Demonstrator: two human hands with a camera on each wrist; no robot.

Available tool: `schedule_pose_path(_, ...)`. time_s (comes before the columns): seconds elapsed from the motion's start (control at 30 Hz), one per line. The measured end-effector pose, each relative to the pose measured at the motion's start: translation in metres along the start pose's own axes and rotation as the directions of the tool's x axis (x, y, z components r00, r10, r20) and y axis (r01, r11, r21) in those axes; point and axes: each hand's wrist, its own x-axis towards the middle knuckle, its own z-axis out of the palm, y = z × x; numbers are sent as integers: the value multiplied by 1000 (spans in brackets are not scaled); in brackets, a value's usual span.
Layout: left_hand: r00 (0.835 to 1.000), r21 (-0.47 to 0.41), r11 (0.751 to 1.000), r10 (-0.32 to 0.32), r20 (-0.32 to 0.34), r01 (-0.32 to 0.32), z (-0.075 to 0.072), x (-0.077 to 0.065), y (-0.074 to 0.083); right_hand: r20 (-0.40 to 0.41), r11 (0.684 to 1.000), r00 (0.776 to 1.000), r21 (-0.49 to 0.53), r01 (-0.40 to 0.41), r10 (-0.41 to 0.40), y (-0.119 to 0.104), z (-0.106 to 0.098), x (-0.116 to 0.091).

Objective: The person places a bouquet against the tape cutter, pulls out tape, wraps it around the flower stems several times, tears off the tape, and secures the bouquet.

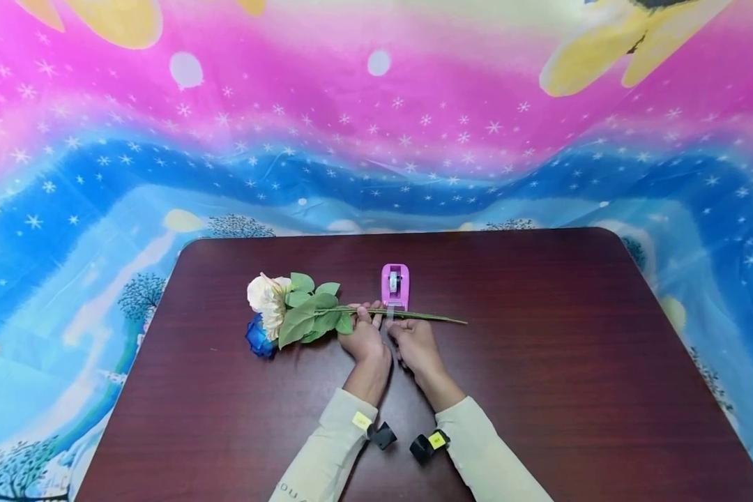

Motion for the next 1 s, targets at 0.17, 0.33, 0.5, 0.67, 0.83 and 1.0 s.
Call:
schedule_pose_path(0.17, 1000, -11, 1000, 24, 4, -24, -1, -1, 0, -19, 997, 998, -62, 54, -56, -2, -3, 1)
schedule_pose_path(0.33, 999, 4, 999, 49, 21, -50, -2, -3, 0, -116, 947, 971, -272, 169, -207, -3, -3, 2)
schedule_pose_path(0.5, 1000, 9, 1000, 12, 7, -12, 0, 0, 0, -154, 929, 964, -338, 154, -216, 0, 0, 0)
schedule_pose_path(0.67, 1000, 9, 1000, 2, 7, -2, 1, 1, 1, -134, 974, 978, -184, 134, -160, 1, 0, 1)
schedule_pose_path(0.83, 1000, 10, 1000, 3, 4, -3, 1, 0, 2, -97, 970, 981, -197, 144, -166, 2, -2, 0)
schedule_pose_path(1.0, 1000, 11, 1000, 10, 4, -10, 1, 1, 0, -37, 943, 977, -271, 193, -211, 3, -7, -3)
